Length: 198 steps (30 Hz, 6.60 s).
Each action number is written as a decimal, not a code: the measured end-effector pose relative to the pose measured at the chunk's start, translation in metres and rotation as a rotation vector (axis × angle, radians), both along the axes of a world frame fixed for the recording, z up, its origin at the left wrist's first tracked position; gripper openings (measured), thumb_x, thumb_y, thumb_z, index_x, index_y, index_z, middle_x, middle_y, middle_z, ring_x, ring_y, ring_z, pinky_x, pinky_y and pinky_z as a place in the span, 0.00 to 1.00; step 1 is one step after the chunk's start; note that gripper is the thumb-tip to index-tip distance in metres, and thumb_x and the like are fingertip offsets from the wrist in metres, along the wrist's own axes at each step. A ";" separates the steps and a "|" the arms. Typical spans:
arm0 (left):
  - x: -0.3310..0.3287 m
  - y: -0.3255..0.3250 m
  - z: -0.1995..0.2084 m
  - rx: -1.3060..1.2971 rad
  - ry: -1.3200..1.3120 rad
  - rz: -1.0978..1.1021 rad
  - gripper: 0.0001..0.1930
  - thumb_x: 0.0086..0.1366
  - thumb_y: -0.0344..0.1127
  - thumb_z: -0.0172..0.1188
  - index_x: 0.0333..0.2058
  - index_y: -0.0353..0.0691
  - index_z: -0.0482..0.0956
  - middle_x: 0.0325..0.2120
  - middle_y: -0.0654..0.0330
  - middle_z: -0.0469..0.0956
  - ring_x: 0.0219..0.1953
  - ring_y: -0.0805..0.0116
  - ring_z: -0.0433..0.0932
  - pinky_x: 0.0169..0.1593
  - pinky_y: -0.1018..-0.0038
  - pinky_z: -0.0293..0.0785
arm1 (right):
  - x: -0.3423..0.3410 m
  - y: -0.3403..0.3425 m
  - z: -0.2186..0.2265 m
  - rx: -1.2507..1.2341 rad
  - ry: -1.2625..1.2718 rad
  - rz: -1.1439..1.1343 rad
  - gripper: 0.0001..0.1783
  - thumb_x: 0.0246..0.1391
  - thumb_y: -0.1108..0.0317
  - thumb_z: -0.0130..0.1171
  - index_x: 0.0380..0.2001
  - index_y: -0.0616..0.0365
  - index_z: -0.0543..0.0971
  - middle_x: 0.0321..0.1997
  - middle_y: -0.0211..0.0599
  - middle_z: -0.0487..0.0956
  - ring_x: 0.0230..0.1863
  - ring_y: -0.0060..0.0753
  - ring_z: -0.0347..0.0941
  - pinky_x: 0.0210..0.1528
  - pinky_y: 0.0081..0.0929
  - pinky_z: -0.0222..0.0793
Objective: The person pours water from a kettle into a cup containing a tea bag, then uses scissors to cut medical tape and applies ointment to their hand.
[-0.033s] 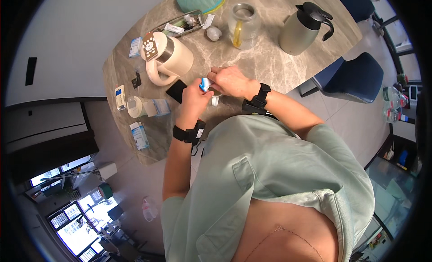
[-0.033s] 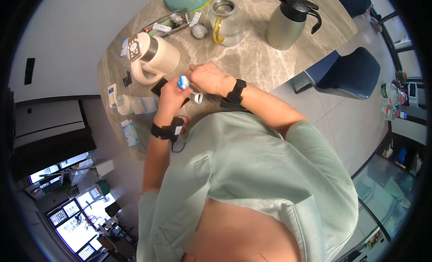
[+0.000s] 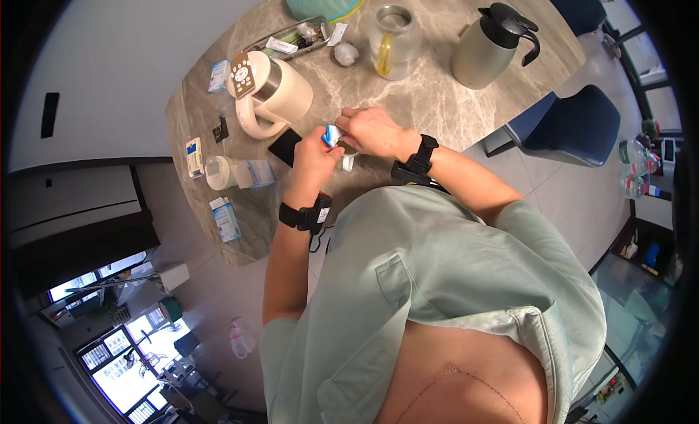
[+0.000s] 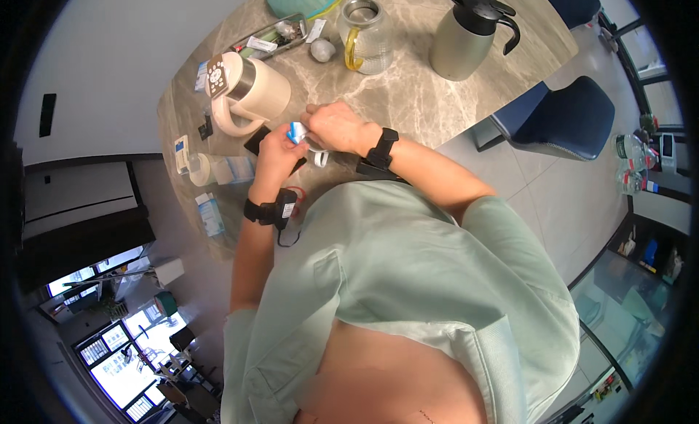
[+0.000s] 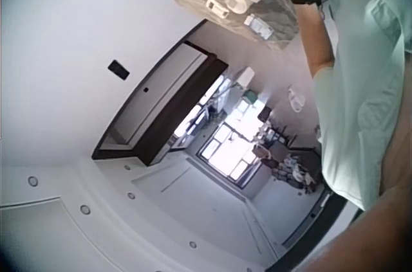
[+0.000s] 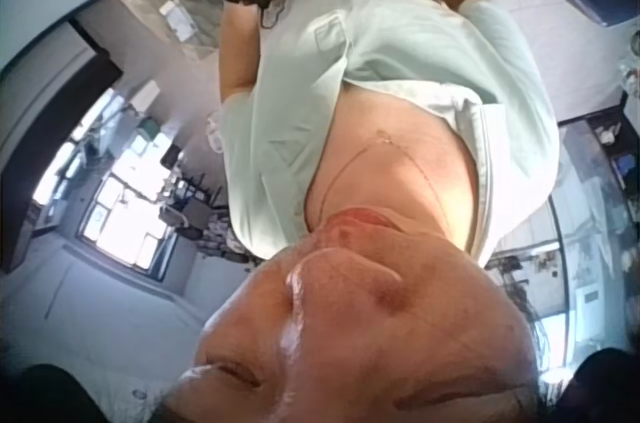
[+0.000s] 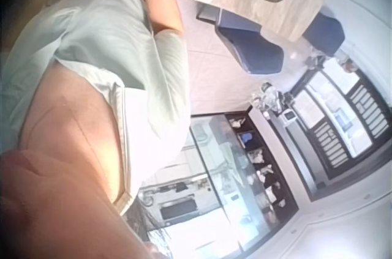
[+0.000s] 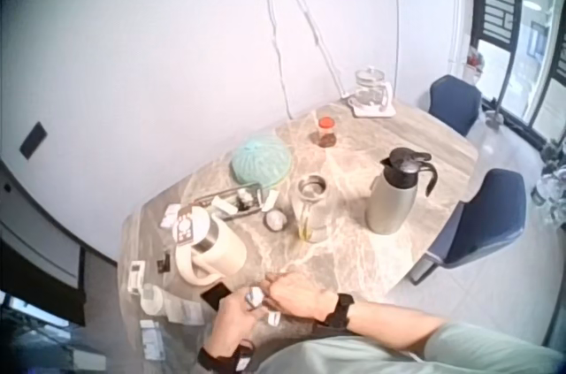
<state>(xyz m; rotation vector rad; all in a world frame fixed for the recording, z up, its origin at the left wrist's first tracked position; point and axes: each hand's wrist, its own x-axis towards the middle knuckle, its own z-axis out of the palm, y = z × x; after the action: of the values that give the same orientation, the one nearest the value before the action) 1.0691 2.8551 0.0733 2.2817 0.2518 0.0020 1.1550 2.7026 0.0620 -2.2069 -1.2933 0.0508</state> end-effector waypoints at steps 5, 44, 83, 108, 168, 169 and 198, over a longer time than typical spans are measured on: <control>0.003 0.001 -0.001 -0.033 0.005 0.054 0.12 0.52 0.30 0.62 0.35 0.33 0.76 0.19 0.56 0.77 0.21 0.71 0.75 0.29 0.74 0.71 | 0.003 -0.004 -0.002 0.060 0.162 -0.040 0.12 0.44 0.68 0.59 0.35 0.58 0.75 0.33 0.41 0.74 0.33 0.49 0.72 0.34 0.40 0.68; -0.075 0.050 -0.040 -0.091 -0.068 0.278 0.12 0.56 0.30 0.59 0.39 0.36 0.74 0.25 0.53 0.78 0.26 0.63 0.78 0.31 0.72 0.73 | 0.000 -0.005 -0.006 0.181 0.667 -0.182 0.14 0.41 0.66 0.65 0.33 0.55 0.77 0.24 0.41 0.78 0.25 0.37 0.73 0.29 0.31 0.68; -0.145 0.101 -0.181 0.142 0.251 0.903 0.12 0.46 0.38 0.64 0.26 0.37 0.78 0.26 0.50 0.79 0.32 0.52 0.79 0.38 0.65 0.73 | 0.012 -0.027 -0.033 0.438 0.899 -0.307 0.07 0.47 0.73 0.62 0.30 0.60 0.76 0.26 0.27 0.77 0.26 0.15 0.68 0.29 0.17 0.64; -0.166 0.125 -0.187 0.376 0.280 0.785 0.08 0.51 0.33 0.58 0.30 0.39 0.78 0.25 0.51 0.79 0.27 0.53 0.79 0.31 0.63 0.75 | 0.014 -0.033 -0.034 0.466 0.947 -0.327 0.07 0.49 0.70 0.62 0.30 0.59 0.75 0.27 0.28 0.79 0.25 0.14 0.69 0.27 0.15 0.64; -0.163 0.107 -0.161 -0.062 -0.056 0.617 0.05 0.48 0.25 0.61 0.22 0.37 0.73 0.19 0.60 0.76 0.21 0.72 0.74 0.25 0.74 0.70 | 0.001 -0.094 0.009 0.704 1.437 -0.395 0.08 0.50 0.72 0.59 0.32 0.66 0.78 0.29 0.36 0.78 0.26 0.20 0.72 0.29 0.16 0.68; -0.138 0.083 -0.123 -0.313 -0.038 0.652 0.05 0.50 0.23 0.60 0.24 0.37 0.72 0.20 0.61 0.76 0.20 0.74 0.74 0.24 0.77 0.69 | 0.002 -0.102 0.004 0.768 1.498 -0.320 0.08 0.51 0.72 0.59 0.32 0.67 0.77 0.29 0.36 0.78 0.26 0.20 0.72 0.29 0.16 0.68; -0.008 -0.071 0.044 -1.284 0.104 0.162 0.08 0.61 0.30 0.56 0.36 0.31 0.71 0.28 0.54 0.77 0.25 0.66 0.79 0.29 0.75 0.76 | -0.019 -0.090 -0.002 0.962 1.597 0.054 0.13 0.50 0.77 0.58 0.40 0.60 0.71 0.45 0.41 0.72 0.44 0.31 0.72 0.40 0.25 0.74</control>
<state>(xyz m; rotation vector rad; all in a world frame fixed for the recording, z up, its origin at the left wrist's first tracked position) 1.0614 2.7837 0.1171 0.9830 0.3530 -0.1507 1.1360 2.6130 0.0602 -0.7356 -0.2489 0.8133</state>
